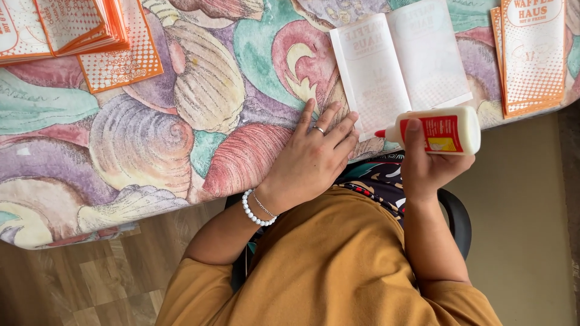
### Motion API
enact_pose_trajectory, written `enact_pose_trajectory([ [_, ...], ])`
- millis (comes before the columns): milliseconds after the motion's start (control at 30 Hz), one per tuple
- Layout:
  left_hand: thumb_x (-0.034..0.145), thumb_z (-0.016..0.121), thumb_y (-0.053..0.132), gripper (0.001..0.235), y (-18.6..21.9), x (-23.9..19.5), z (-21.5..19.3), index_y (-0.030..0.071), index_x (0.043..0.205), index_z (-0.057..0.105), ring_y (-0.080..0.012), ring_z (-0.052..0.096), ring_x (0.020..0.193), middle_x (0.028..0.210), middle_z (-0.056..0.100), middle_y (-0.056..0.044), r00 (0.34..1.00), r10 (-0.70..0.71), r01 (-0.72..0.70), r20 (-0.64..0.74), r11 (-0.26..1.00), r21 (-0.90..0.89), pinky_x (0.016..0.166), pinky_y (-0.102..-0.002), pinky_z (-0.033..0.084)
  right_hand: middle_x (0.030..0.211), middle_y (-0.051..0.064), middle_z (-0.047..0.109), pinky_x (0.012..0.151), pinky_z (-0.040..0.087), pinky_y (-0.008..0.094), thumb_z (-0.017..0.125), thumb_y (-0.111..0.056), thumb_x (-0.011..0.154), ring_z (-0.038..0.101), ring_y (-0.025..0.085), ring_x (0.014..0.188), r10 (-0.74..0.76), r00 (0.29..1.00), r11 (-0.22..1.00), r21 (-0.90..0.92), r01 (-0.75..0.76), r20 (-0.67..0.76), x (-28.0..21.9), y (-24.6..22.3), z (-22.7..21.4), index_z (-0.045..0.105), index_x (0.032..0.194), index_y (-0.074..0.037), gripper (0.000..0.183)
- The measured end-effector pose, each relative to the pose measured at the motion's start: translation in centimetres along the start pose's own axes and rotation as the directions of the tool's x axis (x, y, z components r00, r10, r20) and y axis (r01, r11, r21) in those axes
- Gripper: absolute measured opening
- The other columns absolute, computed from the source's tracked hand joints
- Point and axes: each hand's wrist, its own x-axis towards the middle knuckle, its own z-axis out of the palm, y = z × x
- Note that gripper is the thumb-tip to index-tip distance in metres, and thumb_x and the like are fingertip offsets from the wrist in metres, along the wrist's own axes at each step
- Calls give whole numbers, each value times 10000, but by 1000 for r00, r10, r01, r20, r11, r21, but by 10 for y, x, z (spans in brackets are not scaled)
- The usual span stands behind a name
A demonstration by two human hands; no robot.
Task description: Applying glue to paper templates and folding them to assemble small bags.
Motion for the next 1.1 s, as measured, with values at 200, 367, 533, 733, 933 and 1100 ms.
enact_pose_trajectory([
  [200,1070,459,271,346,1,1,-3,85,1274,667,-417,416,1442,1447,580,-162,1000,-8,8,4,1000,22,1205,-690,175,1072,254,695,898,577,566,831,25,925,728,432,947,19,1000,997,80,-21,19,-10,-14,20,568,1264,37,429],
  [367,1070,474,261,332,1,2,-7,79,1252,685,-446,383,1457,1442,583,-177,1000,-6,6,2,1000,19,1188,-731,153,1158,304,672,889,582,611,777,77,965,706,501,948,0,1000,999,42,0,-1,-9,13,3,544,1338,33,443],
  [533,1083,459,276,339,2,2,-6,88,1249,688,-444,367,1466,1449,577,-170,1000,-15,15,21,1000,17,1182,-744,134,1107,264,669,881,583,586,788,44,965,721,440,947,-34,999,998,53,35,-23,-10,-17,21,491,1317,-16,465],
  [733,1041,519,278,307,3,5,-24,100,1238,672,-420,466,1390,1453,584,-118,999,-3,0,50,998,63,1181,-726,234,819,135,656,663,574,375,827,-70,980,639,219,735,169,963,985,7,-171,-212,19,-39,14,623,888,47,252],
  [933,1023,539,279,307,3,5,-24,106,1241,668,-423,473,1378,1460,572,-119,998,2,-7,66,997,75,1174,-736,239,879,172,690,726,629,395,805,-69,980,693,260,788,176,963,984,28,-174,-206,18,-54,20,648,924,72,218],
  [1100,1008,562,273,315,2,5,-23,108,1257,663,-429,437,1413,1477,557,-122,997,6,-13,83,997,78,1173,-742,235,831,131,631,659,584,388,845,-52,932,616,206,746,191,933,981,19,-194,-306,22,-30,11,586,878,49,283],
])
